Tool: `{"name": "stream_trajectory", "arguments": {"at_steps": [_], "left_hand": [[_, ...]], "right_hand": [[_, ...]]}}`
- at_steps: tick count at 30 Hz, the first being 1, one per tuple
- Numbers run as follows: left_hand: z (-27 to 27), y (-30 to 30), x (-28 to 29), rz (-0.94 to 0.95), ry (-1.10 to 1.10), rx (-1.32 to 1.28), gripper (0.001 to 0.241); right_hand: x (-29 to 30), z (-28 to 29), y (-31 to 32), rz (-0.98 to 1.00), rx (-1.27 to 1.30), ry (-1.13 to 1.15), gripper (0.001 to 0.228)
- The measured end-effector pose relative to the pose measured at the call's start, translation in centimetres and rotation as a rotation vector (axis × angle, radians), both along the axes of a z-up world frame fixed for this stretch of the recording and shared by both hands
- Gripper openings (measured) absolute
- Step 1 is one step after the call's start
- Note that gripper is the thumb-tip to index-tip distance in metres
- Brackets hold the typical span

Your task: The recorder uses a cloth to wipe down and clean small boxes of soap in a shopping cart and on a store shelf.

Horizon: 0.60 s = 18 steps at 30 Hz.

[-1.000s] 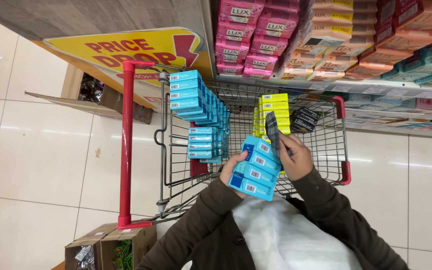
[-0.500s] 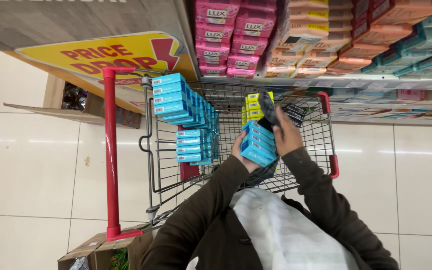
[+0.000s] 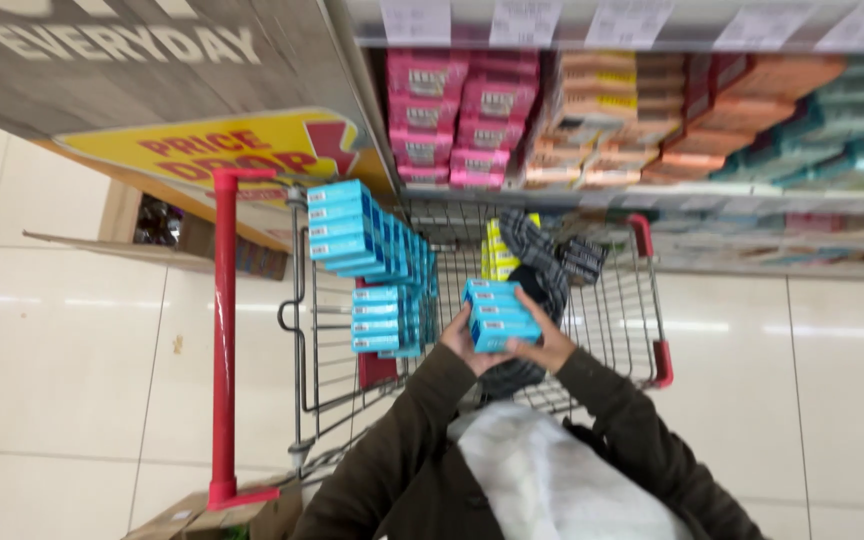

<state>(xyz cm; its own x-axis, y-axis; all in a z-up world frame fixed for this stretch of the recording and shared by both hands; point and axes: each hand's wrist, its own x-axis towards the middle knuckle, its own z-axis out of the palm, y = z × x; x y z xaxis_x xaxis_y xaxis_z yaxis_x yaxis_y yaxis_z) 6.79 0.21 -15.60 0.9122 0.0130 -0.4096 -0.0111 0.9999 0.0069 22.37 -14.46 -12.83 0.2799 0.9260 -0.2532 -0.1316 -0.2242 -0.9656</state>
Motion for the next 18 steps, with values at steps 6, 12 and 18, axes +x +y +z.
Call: {"name": "stream_trajectory", "arguments": {"at_steps": [6, 12, 18], "left_hand": [[11.5, 5.0, -1.1, 0.003, -0.03, 0.321, 0.077], [16.6, 12.6, 0.7, 0.37, 0.026, 0.928, 0.074], [38.8, 12.3, -2.2, 0.995, 0.121, 2.12, 0.051]], "right_hand": [[-2.6, 15.4, 5.0, 0.072, 0.21, -0.525, 0.113], [-3.2, 25.9, 10.2, -0.11, 0.521, -0.899, 0.099], [-2.1, 35.2, 15.5, -0.286, 0.695, -1.111, 0.093]]}}
